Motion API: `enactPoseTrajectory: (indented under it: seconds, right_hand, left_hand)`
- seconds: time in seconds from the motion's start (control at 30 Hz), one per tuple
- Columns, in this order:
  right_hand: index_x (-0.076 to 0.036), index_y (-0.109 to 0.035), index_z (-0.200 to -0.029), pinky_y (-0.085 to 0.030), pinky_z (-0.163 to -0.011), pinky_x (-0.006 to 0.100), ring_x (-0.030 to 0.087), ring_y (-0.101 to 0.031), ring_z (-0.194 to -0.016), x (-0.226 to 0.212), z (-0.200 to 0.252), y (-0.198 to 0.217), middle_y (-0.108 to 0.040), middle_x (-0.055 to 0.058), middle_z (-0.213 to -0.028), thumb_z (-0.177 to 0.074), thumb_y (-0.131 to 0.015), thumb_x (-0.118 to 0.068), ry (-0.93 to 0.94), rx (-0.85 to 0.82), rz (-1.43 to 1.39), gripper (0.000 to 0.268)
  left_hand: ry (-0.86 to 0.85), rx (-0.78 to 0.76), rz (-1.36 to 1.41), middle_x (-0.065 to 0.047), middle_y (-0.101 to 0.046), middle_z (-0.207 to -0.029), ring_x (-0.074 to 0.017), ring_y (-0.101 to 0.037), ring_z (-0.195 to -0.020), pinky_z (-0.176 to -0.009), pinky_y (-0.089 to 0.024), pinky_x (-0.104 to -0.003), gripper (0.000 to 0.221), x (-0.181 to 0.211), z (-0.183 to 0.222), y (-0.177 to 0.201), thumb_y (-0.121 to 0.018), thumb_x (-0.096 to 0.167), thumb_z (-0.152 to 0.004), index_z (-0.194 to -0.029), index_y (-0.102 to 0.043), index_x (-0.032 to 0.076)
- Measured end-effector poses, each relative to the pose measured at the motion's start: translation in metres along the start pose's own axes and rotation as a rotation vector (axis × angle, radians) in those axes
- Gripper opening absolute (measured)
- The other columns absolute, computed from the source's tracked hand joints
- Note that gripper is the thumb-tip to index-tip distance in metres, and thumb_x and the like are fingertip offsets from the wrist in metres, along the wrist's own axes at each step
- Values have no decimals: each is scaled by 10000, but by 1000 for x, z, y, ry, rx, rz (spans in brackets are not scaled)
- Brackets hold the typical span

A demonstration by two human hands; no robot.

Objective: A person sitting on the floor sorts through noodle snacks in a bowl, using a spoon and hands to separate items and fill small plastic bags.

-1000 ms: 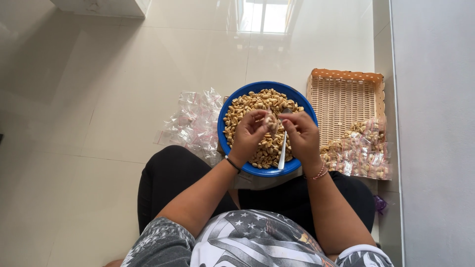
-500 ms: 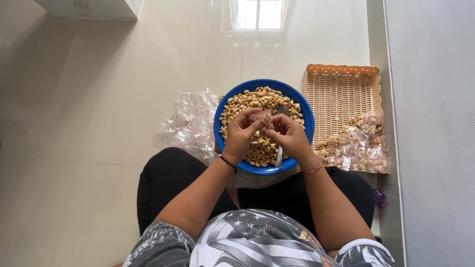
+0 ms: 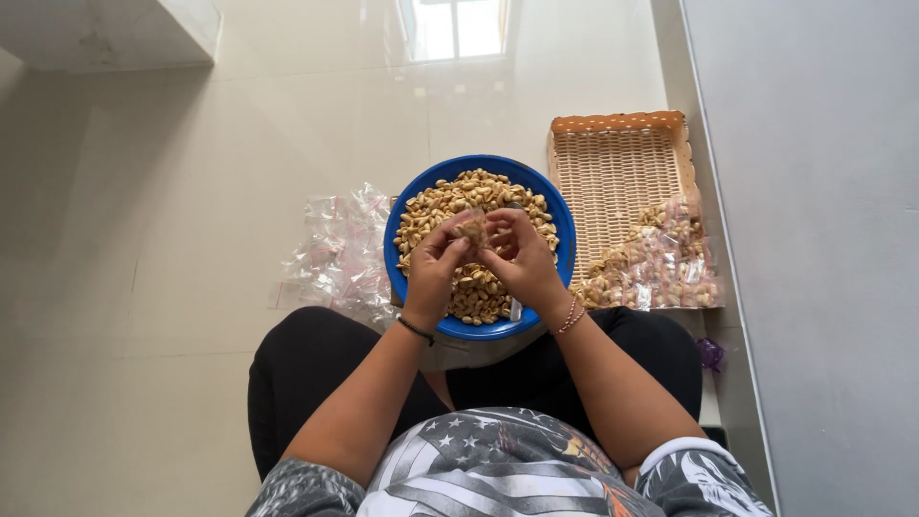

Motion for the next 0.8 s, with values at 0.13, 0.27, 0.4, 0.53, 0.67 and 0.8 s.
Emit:
enactPoseTrajectory:
  seconds: [0.13,0.27,0.4,0.53,0.67,0.8]
  right_hand:
    - [-73,-701,-1018,-610,-642,316,226,-756,-793,11,1,4,-728,107,-890,-775,-868,-83,-105,19,-23,295]
    - [-144,-595,-1241,-609,-754,402,293,-719,-968,3,-1,-1,-680,136,-1036,-811,-845,-195,-71,-128,-25,500]
    - [-94,-769,-1040,-587,-625,371,310,-736,-837,-42,3,1,-730,122,-906,-876,-815,-134,213,-230,182,175]
    - [-34,-745,-983,-592,-657,417,372,-739,-789,-3,-7,56,-743,184,-866,-875,-806,-74,215,-127,238,131]
    - [-40,-709,-1049,-589,-690,421,351,-733,-812,65,1,193,-714,182,-886,-1012,-734,-194,-13,308,459,160]
    - [-245,-732,-982,-553,-805,457,332,-717,-938,186,43,271,-714,24,-841,-891,-730,-484,-455,446,892,256]
  left_hand:
    - [-1,33,-53,-147,-756,-938,-226,-756,-848,-724,-649,-393,234,-7,-1,8,-759,27,-915,-1144,-714,11]
    - [-42,-28,-318,-136,-777,-894,-209,-751,-819,-703,-619,-368,256,15,5,4,-778,78,-913,-1151,-683,76]
    - [-79,-134,-658,-161,-776,-908,-316,-768,-832,-779,-601,-422,684,31,16,-16,-807,140,-842,-1439,-482,214]
    - [-201,-255,-593,-278,-661,-1301,-457,-696,-1087,-947,-552,-558,1100,38,12,-19,-903,102,-740,-1619,-244,155]
    - [-282,-90,-628,-226,-667,-1302,-416,-688,-1118,-967,-540,-526,781,69,1,23,-871,171,-827,-1507,-489,127]
    - [-241,41,-583,-162,-715,-1222,-337,-713,-1086,-958,-537,-456,464,85,-4,58,-773,162,-933,-1368,-625,94]
Point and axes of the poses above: each hand's wrist, its own z-axis away from the middle knuckle, its own y-axis out of the back of the hand, x = y × z, the point moved 10 cm from there along -z, towards the middle knuckle
